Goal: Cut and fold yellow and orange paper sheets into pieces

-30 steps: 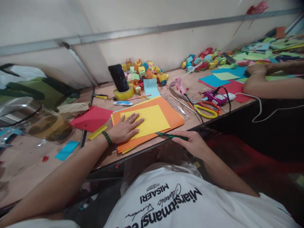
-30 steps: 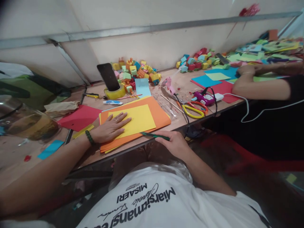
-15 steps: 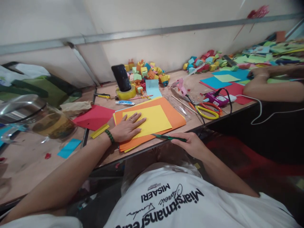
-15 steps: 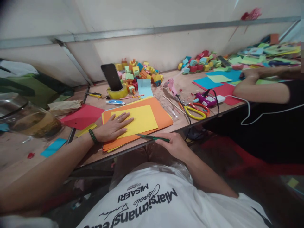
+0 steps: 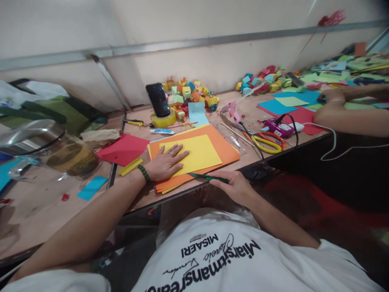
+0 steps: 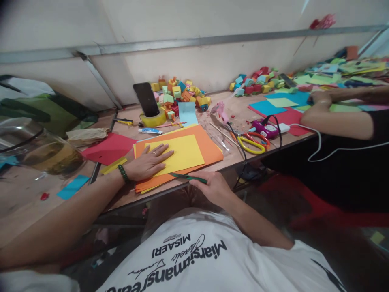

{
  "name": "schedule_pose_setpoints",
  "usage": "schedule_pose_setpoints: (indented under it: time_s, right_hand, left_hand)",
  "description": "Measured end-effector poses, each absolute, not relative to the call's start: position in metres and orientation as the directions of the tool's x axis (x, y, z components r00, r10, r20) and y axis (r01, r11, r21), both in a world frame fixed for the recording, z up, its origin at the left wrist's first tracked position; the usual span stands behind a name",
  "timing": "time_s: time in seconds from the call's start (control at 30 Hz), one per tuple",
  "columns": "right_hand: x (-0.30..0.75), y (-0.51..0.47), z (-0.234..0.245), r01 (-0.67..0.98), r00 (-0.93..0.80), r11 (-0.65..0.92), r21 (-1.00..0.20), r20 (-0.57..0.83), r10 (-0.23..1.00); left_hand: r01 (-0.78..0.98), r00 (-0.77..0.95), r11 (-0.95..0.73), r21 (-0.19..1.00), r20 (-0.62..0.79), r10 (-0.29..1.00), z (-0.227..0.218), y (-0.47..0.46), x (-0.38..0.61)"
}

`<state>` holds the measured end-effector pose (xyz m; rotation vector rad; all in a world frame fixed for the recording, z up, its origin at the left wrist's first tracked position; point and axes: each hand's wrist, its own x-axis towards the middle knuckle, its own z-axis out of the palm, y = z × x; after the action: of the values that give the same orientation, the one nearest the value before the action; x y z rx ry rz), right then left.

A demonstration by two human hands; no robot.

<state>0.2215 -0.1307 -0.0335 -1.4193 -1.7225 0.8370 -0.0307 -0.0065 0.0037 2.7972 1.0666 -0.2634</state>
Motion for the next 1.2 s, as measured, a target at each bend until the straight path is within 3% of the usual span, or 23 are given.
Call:
schedule_pose_setpoints:
  time_s: [0.23, 0.4, 1.0, 1.2]
  right_hand:
    - [0.223, -0.134, -0.038, 0.527, -0.087, 0.173, -0.832, 0.149, 0.985]
    - [0.218, -0.135, -0.036, 0.578, -0.089, 0.157, -0.801, 0.129, 0.988]
    - [0.190, -0.130, -0.028, 0.558, -0.232, 0.321, -0.766, 0.227, 0.946]
    - [0.171, -0.129, -0.016, 0.624, -0.293, 0.343, -0.702, 0.196, 0.936]
  left_hand:
    - [0.698, 0.715, -0.706, 0.116, -0.161, 0.680, 0.011, 0.001, -0.040]
    - [0.709, 0.699, -0.702, 0.074, -0.212, 0.683, 0.003, 0.007, -0.045]
    - [0.719, 0.685, -0.693, 0.051, -0.224, 0.694, 0.007, 0.002, -0.040]
    - [0.722, 0.682, -0.688, 0.068, -0.232, 0.693, 0.008, 0.002, -0.040]
